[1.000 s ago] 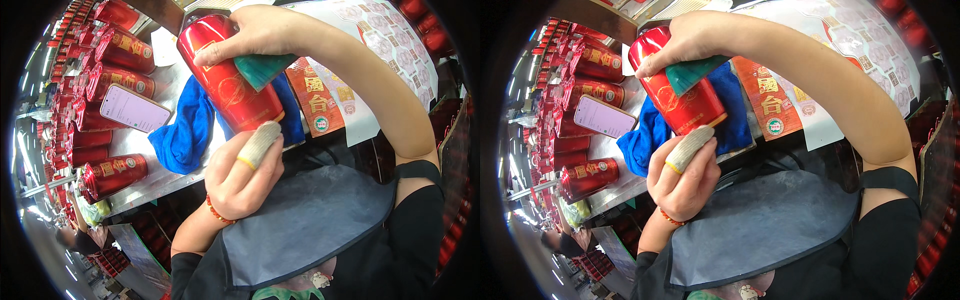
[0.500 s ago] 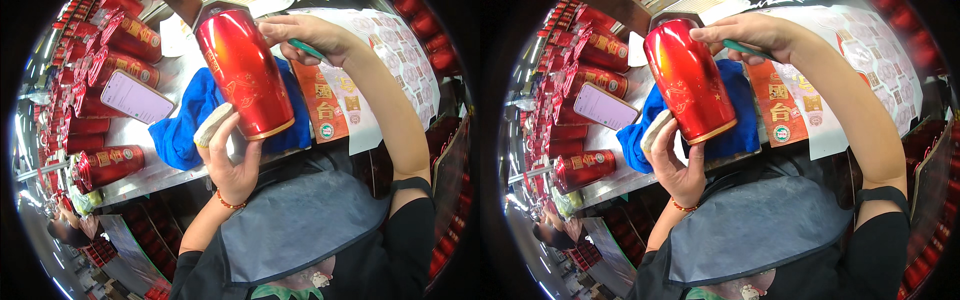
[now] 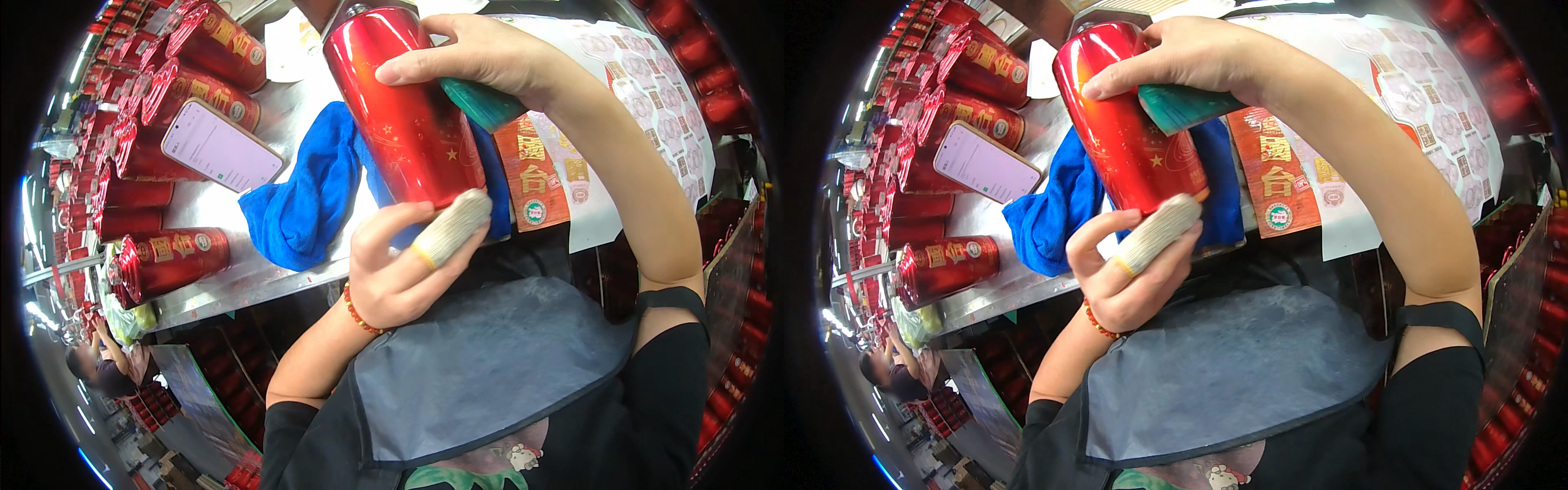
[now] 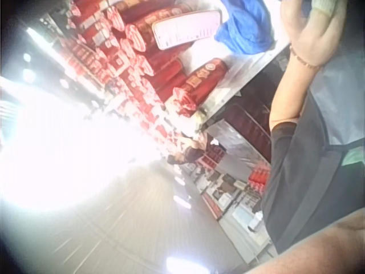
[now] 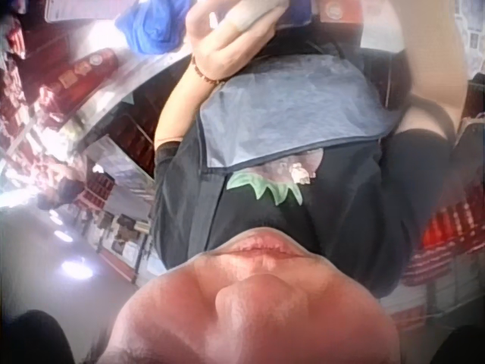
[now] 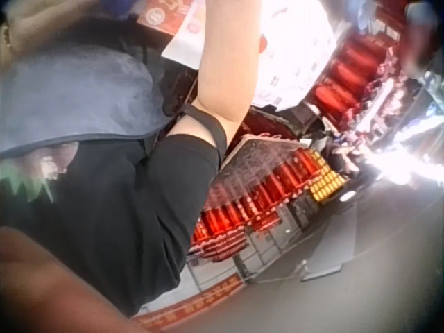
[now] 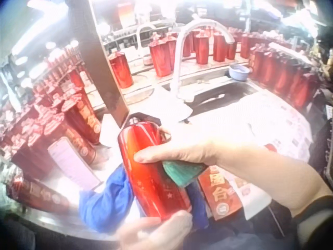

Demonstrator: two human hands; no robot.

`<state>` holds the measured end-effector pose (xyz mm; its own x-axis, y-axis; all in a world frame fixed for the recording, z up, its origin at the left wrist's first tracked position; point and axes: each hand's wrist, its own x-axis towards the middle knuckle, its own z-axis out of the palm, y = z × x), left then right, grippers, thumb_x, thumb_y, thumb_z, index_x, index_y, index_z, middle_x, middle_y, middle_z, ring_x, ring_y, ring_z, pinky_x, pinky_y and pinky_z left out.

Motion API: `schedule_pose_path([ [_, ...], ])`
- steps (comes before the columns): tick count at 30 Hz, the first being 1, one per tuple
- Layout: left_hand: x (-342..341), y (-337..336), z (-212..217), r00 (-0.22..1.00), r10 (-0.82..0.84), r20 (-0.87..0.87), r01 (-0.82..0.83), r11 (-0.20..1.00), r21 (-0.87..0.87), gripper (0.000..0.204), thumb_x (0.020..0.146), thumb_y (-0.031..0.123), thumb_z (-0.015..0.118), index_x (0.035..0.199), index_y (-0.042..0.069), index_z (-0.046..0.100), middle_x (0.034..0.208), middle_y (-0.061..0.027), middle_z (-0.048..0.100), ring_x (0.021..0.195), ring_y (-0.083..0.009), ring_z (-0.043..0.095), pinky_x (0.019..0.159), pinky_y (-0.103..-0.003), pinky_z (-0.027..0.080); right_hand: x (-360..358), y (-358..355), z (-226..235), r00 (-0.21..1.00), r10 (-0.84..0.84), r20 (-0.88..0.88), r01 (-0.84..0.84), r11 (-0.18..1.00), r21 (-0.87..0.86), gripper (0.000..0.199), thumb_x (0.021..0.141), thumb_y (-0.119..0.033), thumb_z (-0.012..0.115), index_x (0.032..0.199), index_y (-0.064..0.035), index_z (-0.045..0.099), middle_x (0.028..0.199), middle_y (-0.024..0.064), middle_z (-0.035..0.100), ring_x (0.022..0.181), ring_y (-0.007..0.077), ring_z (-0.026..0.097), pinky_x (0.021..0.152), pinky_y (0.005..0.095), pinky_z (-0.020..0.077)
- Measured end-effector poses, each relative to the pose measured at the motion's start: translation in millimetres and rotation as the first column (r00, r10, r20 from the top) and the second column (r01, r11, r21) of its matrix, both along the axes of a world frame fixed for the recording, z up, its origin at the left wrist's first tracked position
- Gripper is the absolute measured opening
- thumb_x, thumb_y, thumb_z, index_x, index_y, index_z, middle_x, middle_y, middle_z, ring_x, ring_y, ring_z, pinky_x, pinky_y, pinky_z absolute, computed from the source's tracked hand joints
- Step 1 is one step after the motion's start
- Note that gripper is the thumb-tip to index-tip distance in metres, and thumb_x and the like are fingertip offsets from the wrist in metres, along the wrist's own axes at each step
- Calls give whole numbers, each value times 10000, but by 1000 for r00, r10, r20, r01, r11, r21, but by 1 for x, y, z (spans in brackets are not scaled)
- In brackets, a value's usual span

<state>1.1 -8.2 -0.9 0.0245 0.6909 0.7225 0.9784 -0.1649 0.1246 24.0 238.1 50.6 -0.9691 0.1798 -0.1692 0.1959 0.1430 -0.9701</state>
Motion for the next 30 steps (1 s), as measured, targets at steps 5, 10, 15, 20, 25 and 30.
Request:
schedule_pose_path([
  [5,1,3,24,925,147,350,-136,989,-55,415,723,97,815,1135,127,775,1115,-39,741,1126,-240,568,984,-343,408,5,-2,-1,995,-80,-55,80,997,3,876,704,-572,890,1276,40,630,1118,178,733,957,209,738,834,306,598],
  [10,0,9,1,279,-20,960,48,999,7,837,909,45,681,1607,3,221,1647,-158,209,1546,-282,233,1237,-437,258,9,-10,13,1000,21,-19,-25,951,-308,968,785,-369,901,1522,-11,385,1385,187,581,1285,263,564,1087,382,477],
  [15,8,16,11,163,-41,986,84,996,27,944,896,-5,676,1630,26,85,1647,-179,166,1514,-332,290,1201,-464,340,12,-15,19,1000,4,-28,-13,945,-327,949,776,-369,907,1503,-7,416,1357,187,601,1253,255,584,1063,375,493],
  [20,4,18,10,276,-16,961,98,995,-12,997,871,-15,687,1631,34,43,1627,-188,189,1483,-342,337,1171,-465,388,12,-11,18,997,23,-70,-45,947,-318,889,785,-342,902,1475,-12,449,1340,173,611,1231,245,594,1048,373,506],
  [25,4,19,14,197,-17,980,111,994,-6,1048,853,2,723,1629,44,20,1607,-200,206,1451,-334,373,1144,-463,431,3,-5,-2,989,48,-136,-95,928,-361,836,792,-331,896,1449,-23,480,1318,159,621,1213,238,599,1037,365,509],
  [30,4,20,15,178,8,984,92,995,-25,1072,840,10,750,1621,44,16,1578,-207,232,1408,-326,422,1123,-465,459,4,-7,-2,990,49,-133,-94,930,-355,842,792,-331,898,1452,-27,473,1312,156,619,1211,234,597,1034,368,510],
])
